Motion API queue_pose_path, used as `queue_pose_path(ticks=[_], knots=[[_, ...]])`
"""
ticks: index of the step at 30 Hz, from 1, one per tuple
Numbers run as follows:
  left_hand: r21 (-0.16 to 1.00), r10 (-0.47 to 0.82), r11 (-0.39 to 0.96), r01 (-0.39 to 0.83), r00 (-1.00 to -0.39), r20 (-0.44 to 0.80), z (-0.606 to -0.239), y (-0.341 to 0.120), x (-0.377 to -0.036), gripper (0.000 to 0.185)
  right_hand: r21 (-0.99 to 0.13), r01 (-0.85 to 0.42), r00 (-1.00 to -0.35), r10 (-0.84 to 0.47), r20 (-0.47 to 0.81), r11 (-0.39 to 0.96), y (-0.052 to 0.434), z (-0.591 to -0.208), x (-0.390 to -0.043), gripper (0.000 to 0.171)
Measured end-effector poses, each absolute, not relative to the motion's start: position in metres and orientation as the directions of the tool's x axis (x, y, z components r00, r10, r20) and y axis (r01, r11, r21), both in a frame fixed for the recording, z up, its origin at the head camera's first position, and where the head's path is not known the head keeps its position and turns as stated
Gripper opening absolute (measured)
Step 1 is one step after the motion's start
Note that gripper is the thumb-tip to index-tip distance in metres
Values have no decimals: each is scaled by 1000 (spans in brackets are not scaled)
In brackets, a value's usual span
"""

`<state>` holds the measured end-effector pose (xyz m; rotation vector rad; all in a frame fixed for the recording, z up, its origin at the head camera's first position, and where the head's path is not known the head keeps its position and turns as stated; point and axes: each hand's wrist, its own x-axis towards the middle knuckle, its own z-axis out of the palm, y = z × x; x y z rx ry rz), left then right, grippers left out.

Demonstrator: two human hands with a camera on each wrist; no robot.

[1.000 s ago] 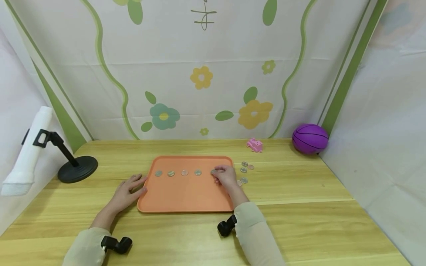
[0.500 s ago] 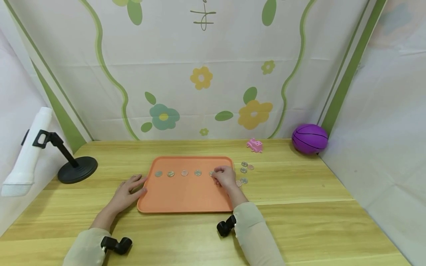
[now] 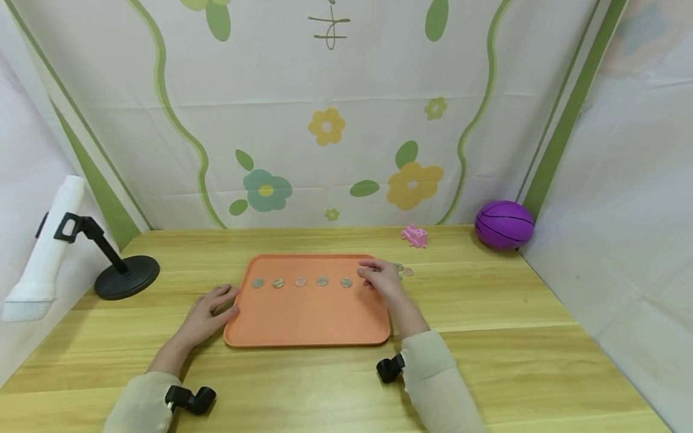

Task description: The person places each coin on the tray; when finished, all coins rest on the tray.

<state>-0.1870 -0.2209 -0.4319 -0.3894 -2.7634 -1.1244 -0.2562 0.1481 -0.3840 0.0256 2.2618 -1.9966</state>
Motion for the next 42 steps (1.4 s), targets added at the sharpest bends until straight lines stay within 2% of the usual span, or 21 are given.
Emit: queue_pose_path(ticks=[5, 10, 16, 23, 29, 34, 42], knots=[[671, 189, 681, 293, -956, 225, -433, -220, -187, 48, -988, 45, -996, -74, -56, 146, 172, -381, -252, 37], [670, 193, 679, 302, -953, 234, -432, -220, -187, 48, -987, -25, -993, -118, 6, 162, 201, -395, -254, 39], [664, 193, 685, 299, -954, 231, -433, -221, -188, 48, -978, -26, -979, -205, -17, 207, 226, -407, -251, 34], [651, 199, 693, 309, -950, 239, -431, -220, -191, 48, -949, 33, -970, -218, -106, 315, 230, -412, -243, 34], [660, 201, 684, 311, -950, 239, -431, -221, -187, 47, -921, -41, -971, -235, -55, 387, 227, -424, -243, 30], [659, 193, 690, 301, -953, 232, -432, -220, -187, 47, -899, -68, -980, -200, -22, 433, 224, -428, -244, 31], [653, 192, 694, 305, -952, 240, -432, -220, -187, 48, -792, -174, -978, -195, 71, 586, 218, -426, -243, 25]])
